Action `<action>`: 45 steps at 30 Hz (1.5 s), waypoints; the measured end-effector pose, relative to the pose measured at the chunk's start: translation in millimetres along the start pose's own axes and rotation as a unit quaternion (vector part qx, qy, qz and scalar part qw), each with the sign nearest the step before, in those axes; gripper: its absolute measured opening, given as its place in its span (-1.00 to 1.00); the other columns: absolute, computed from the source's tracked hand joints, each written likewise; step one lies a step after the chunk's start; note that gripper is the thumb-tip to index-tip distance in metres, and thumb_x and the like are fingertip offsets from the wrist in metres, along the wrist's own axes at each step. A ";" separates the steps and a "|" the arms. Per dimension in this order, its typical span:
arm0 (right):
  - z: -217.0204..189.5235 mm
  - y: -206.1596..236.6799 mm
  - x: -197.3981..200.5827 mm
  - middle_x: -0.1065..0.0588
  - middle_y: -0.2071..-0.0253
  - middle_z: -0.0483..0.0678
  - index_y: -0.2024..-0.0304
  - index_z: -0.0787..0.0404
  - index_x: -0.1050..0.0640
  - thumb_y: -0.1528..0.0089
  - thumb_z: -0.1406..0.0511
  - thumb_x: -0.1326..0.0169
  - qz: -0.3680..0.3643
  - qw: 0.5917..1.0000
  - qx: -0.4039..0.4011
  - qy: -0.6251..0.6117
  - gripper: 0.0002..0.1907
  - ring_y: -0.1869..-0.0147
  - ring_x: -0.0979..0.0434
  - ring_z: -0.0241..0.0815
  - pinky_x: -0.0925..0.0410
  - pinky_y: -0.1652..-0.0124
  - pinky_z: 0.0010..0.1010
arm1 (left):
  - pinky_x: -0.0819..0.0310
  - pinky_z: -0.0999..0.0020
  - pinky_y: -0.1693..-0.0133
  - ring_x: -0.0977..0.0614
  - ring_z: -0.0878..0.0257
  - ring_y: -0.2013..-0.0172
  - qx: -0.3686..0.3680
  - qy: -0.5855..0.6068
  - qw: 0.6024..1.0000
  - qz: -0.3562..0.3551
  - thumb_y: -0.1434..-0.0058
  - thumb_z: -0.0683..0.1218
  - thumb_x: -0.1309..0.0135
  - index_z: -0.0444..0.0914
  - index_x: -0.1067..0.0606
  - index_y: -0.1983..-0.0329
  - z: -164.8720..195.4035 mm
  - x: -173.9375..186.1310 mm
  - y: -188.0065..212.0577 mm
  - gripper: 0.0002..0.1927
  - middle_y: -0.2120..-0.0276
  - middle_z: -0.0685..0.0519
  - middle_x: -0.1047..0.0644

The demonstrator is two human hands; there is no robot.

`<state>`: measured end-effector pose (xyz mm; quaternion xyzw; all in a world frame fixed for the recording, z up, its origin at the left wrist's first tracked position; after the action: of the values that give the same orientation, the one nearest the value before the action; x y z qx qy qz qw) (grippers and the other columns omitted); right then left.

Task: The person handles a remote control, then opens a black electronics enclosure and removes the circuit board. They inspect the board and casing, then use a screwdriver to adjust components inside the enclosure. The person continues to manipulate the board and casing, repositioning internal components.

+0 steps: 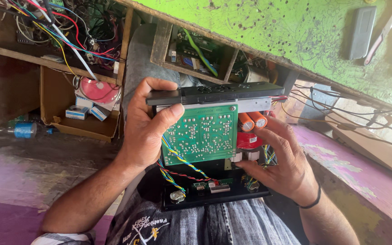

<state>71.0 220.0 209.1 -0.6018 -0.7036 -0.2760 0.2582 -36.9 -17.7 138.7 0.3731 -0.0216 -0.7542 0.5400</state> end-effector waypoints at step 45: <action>-17.3 8.3 -10.4 -0.38 -0.26 0.29 -0.07 0.27 -0.40 -0.09 0.13 -0.43 0.049 0.997 0.054 0.010 -0.34 -0.18 -0.57 0.20 -0.51 -0.01 -0.17 | -0.51 0.18 -0.03 -0.61 0.12 0.04 -0.019 0.019 1.000 0.011 -0.22 -0.24 -0.07 -0.38 -0.30 -0.18 2.4 32.3 16.4 -0.54 -0.02 -0.20 -0.53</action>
<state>81.2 201.6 214.8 -0.6177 -0.6848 -0.2305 0.3104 -29.7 -52.3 130.2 0.3770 -0.0013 -0.7413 0.5554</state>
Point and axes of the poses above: each hand's wrist, its own y-axis away from the middle knuckle, its own x-axis out of the back of the hand, z = x × y, the point moved 5 cm from there along -y, towards the middle knuckle
